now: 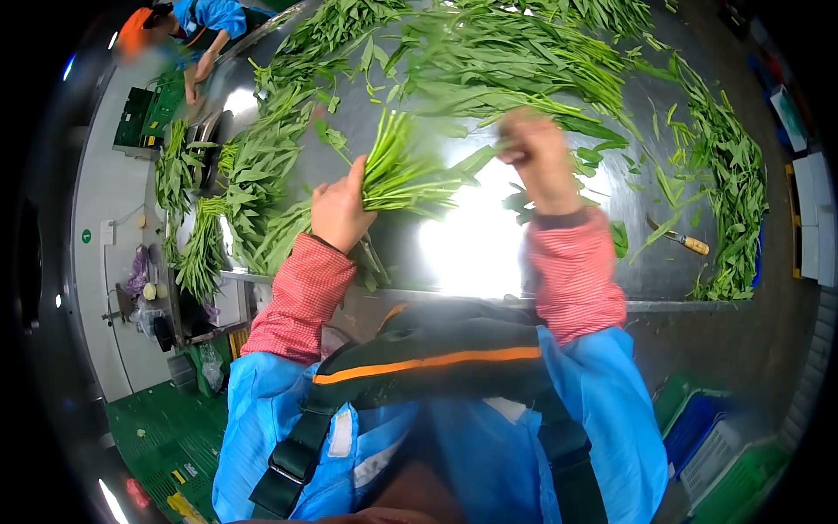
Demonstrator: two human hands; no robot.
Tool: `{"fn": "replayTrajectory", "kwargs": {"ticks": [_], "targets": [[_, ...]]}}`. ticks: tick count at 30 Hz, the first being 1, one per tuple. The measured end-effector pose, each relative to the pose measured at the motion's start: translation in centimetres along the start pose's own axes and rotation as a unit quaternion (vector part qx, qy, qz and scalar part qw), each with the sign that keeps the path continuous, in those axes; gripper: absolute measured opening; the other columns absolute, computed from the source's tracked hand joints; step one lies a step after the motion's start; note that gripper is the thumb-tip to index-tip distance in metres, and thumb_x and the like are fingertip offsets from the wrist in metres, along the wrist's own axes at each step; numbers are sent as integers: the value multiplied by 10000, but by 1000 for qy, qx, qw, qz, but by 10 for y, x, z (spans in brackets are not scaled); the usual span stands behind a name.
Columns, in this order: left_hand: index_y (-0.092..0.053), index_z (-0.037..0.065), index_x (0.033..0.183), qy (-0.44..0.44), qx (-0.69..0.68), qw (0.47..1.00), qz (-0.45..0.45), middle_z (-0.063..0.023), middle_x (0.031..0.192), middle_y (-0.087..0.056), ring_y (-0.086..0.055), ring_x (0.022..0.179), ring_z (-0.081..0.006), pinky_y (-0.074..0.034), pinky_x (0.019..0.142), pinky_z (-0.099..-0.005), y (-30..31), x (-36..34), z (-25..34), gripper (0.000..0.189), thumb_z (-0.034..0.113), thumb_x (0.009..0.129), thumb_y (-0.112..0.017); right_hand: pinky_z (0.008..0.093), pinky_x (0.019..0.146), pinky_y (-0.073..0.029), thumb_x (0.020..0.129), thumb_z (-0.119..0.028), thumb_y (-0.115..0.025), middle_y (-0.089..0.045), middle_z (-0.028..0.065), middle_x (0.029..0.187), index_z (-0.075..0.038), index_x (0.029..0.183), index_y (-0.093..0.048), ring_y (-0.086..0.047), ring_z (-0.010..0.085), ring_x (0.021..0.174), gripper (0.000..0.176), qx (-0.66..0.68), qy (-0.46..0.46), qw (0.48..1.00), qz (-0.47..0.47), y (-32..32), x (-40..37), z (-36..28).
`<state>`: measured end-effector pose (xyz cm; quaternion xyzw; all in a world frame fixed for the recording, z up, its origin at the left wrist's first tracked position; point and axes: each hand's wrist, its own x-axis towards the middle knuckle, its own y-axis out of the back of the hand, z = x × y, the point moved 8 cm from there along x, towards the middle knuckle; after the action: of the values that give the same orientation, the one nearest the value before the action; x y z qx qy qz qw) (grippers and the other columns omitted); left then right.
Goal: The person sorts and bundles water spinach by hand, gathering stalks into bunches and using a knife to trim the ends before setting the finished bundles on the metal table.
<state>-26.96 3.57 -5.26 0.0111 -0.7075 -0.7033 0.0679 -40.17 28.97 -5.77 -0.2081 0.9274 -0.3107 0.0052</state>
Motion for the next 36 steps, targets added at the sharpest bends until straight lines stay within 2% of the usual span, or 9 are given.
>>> {"fn": "replayTrajectory", "kwargs": {"ticks": [5,8,10,12,17,23,26,29,36], "targets": [[-384,126,1391,77,-167,982,-41,-174,947,-684,-662,853,-363,-513,756,-455,0,-2,-31,787,323,708,-723,257,546,-421,900,-275,-586,-551,15,606,-27,978,-635,-502,119,540,264,5,-145,983,-110,52,-4,10],[-376,130,1398,99,-178,978,-49,-189,962,-682,-659,860,-374,-518,750,-453,-2,0,-36,806,388,720,-727,301,535,-451,809,-291,-675,-584,51,627,-70,1023,-669,-549,163,537,308,-746,141,645,-91,5,-29,18],[-377,122,1397,90,-156,982,-47,-195,959,-681,-660,859,-373,-520,738,-452,0,2,-30,814,401,718,-729,323,598,-468,762,-266,-722,-586,83,662,-85,945,-679,-566,211,583,261,-484,-29,874,29,-20,-28,-1],[-381,146,1387,93,-142,983,-63,-202,929,-674,-651,850,-385,-518,723,-454,0,2,-20,787,291,695,-728,354,665,-437,713,-181,-755,-580,59,767,-50,823,-643,-566,240,713,204,-594,296,747,-33,-79,-40,-39],[-384,166,1377,55,-144,987,-54,-204,877,-671,-647,811,-393,-520,704,-468,-3,10,4,787,233,674,-730,380,761,-400,727,-164,-729,-562,48,851,-63,789,-641,-520,242,873,148,-699,354,616,-84,-123,-42,8],[-410,157,1369,101,-163,975,-112,-202,911,-679,-655,849,-384,-526,754,-461,-13,4,-4,805,334,660,-746,278,767,-413,887,-155,-630,-557,13,821,-63,880,-623,-508,144,780,93,-136,16,991,-5,-41,-16,21],[-449,96,1339,119,-294,941,-121,-176,1046,-667,-651,971,-295,-508,854,-391,-27,0,-23,775,306,664,-768,273,690,-397,922,-239,-552,-533,13,764,-47,824,-554,-498,138,731,216,177,8,968,-179,-6,6,-13],[-500,27,1276,118,-500,852,-101,-101,1123,-640,-605,1019,-182,-465,910,-315,-39,3,-32,682,181,665,-763,288,730,-465,882,-164,-565,-594,39,794,-4,1032,-609,-561,152,728,224,-389,-142,901,-131,5,-24,29],[-450,42,1305,125,-466,874,-62,-124,1064,-655,-639,975,-229,-499,858,-339,-37,11,-2,715,178,672,-753,293,846,-469,821,-280,-712,-588,71,1036,-41,1490,-179,-560,174,954,889,-451,-66,884,-107,-49,-27,64]]}}
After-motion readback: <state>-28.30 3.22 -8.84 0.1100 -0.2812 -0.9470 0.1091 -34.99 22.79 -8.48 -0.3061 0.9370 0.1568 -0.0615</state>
